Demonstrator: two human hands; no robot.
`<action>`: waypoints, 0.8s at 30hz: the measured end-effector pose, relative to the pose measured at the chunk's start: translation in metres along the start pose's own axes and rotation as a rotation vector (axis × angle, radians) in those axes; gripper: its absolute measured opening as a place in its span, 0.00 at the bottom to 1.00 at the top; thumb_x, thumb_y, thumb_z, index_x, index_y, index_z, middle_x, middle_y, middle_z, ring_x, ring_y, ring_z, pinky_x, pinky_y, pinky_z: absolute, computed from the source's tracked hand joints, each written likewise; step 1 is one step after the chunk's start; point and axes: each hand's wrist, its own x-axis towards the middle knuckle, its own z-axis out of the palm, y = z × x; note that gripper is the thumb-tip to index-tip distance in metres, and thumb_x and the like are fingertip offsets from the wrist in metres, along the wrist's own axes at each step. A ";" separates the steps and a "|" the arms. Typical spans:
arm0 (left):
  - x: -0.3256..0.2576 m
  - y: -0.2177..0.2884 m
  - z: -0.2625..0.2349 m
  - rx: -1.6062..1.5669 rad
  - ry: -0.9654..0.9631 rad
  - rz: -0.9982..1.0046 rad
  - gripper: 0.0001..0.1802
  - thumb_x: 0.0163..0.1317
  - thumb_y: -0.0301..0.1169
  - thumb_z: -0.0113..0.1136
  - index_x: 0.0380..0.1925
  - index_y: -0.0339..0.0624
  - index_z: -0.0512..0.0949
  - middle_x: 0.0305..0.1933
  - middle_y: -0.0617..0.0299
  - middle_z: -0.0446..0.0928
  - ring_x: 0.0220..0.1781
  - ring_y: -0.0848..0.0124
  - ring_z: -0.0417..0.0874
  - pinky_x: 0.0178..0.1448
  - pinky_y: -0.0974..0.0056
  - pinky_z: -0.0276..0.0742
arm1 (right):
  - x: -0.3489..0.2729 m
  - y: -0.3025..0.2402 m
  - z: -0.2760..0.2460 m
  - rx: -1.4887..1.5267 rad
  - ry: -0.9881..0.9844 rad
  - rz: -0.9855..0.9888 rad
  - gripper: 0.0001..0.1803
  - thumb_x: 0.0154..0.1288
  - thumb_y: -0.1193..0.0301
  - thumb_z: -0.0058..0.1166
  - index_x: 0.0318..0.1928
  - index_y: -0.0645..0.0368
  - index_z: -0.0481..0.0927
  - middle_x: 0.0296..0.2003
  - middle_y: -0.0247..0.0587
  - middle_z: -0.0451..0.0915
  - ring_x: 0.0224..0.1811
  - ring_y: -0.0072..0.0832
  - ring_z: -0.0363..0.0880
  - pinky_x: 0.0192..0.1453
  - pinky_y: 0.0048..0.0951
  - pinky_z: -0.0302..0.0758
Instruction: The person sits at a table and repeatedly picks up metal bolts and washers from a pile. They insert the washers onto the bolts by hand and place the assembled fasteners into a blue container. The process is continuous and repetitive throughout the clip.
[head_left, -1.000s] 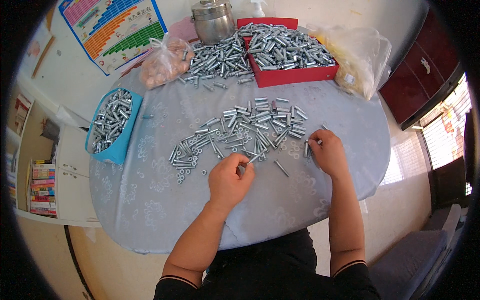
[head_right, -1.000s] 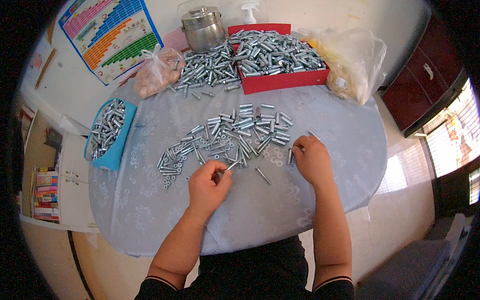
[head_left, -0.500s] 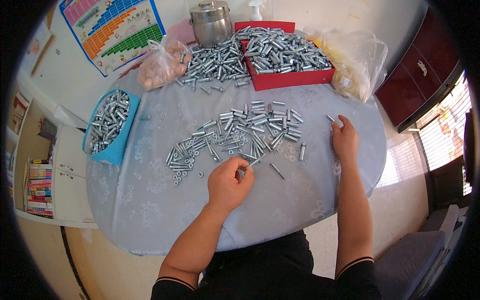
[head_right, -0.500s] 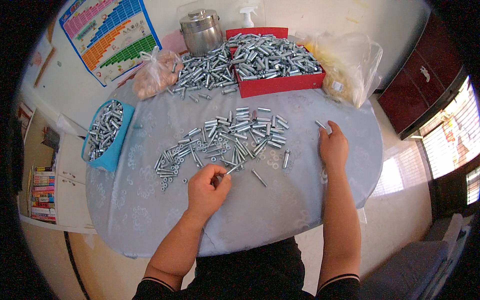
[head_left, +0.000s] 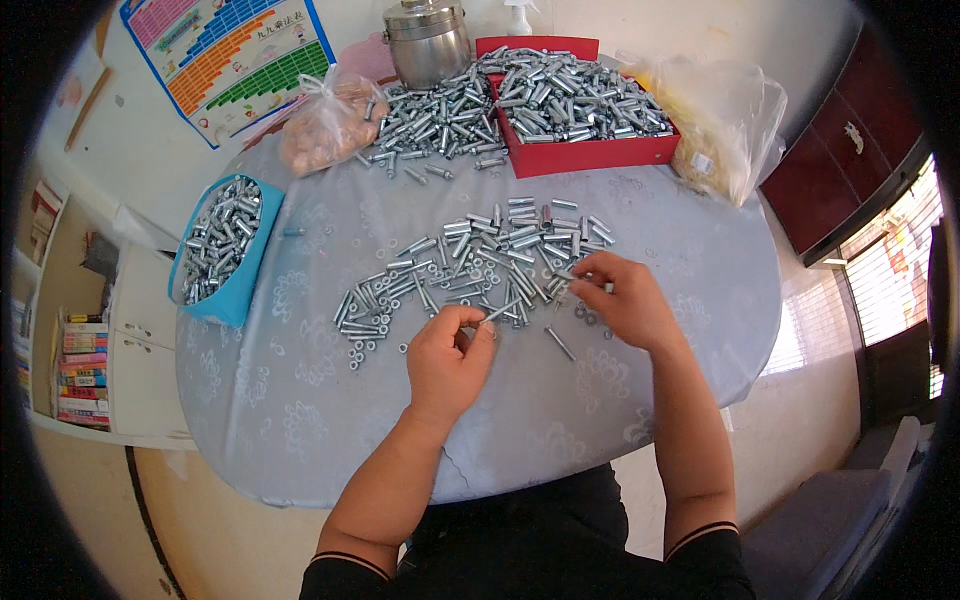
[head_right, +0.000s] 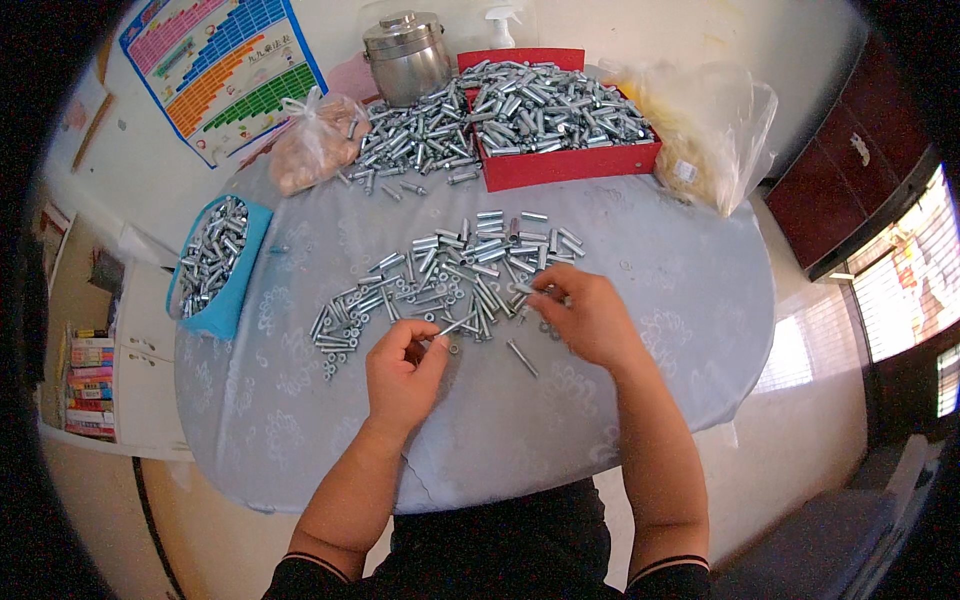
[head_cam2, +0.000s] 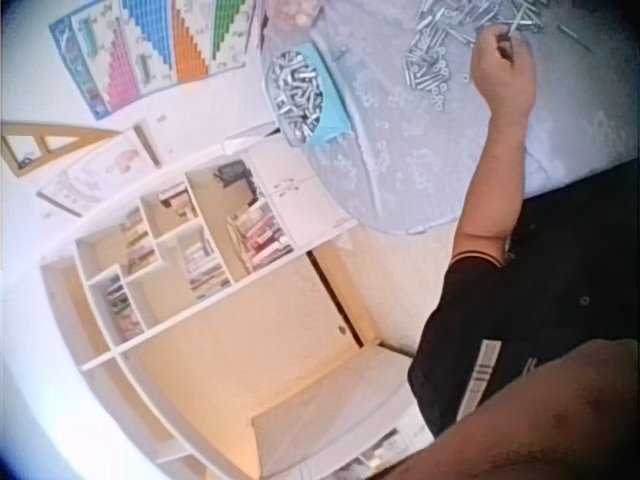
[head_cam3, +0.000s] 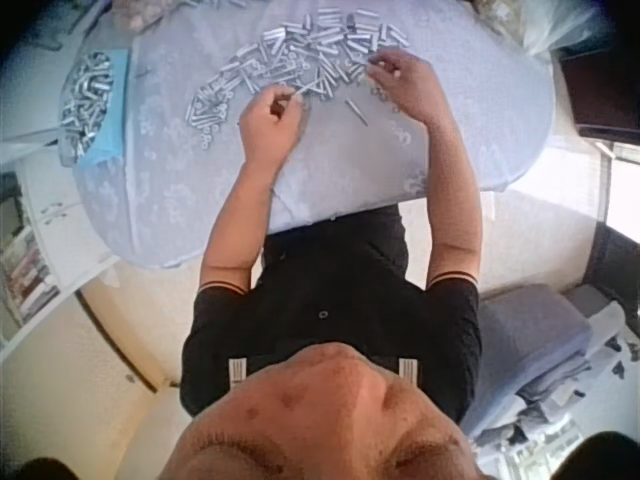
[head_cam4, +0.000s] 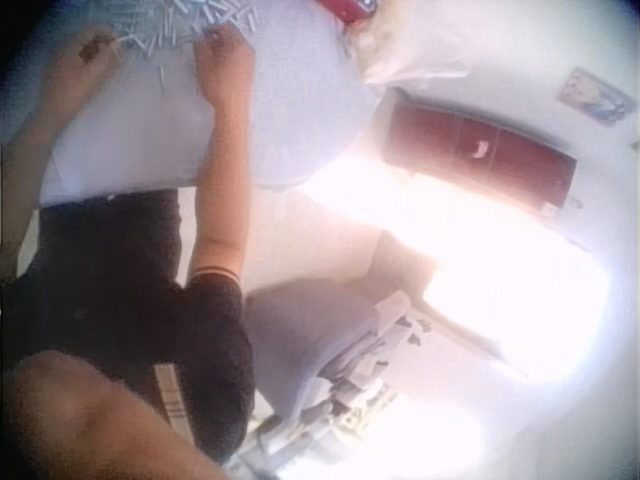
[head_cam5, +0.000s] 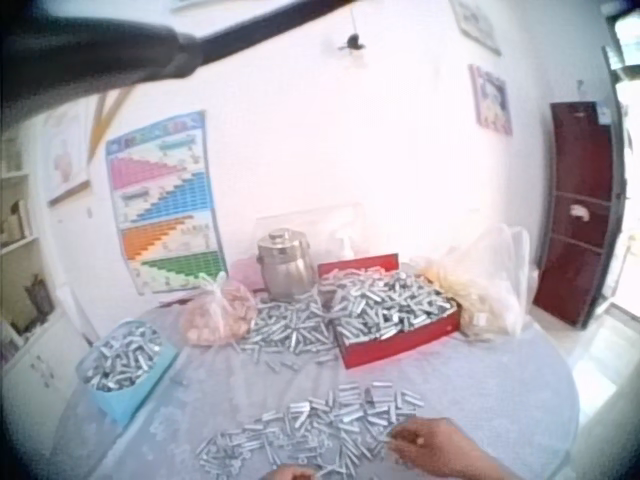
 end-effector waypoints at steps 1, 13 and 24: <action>0.001 -0.001 0.000 -0.006 -0.001 -0.008 0.07 0.56 0.28 0.64 0.32 0.38 0.79 0.26 0.62 0.78 0.20 0.75 0.74 0.26 0.69 0.69 | 0.003 -0.005 0.006 0.016 -0.035 -0.047 0.10 0.61 0.72 0.61 0.42 0.62 0.80 0.25 0.35 0.78 0.27 0.21 0.73 0.33 0.25 0.71; 0.008 -0.001 0.000 -0.213 0.050 -0.151 0.06 0.59 0.24 0.64 0.36 0.37 0.79 0.27 0.72 0.75 0.26 0.85 0.68 0.30 0.77 0.65 | 0.028 0.001 0.043 0.897 -0.039 0.046 0.13 0.70 0.73 0.51 0.53 0.60 0.75 0.36 0.35 0.78 0.33 0.21 0.76 0.38 0.23 0.73; 0.007 -0.010 0.001 -0.347 0.075 -0.144 0.07 0.60 0.21 0.62 0.38 0.36 0.78 0.30 0.70 0.76 0.28 0.85 0.70 0.32 0.77 0.66 | 0.023 -0.004 0.044 0.994 -0.155 0.134 0.15 0.72 0.75 0.45 0.57 0.59 0.75 0.38 0.35 0.80 0.37 0.21 0.79 0.42 0.24 0.78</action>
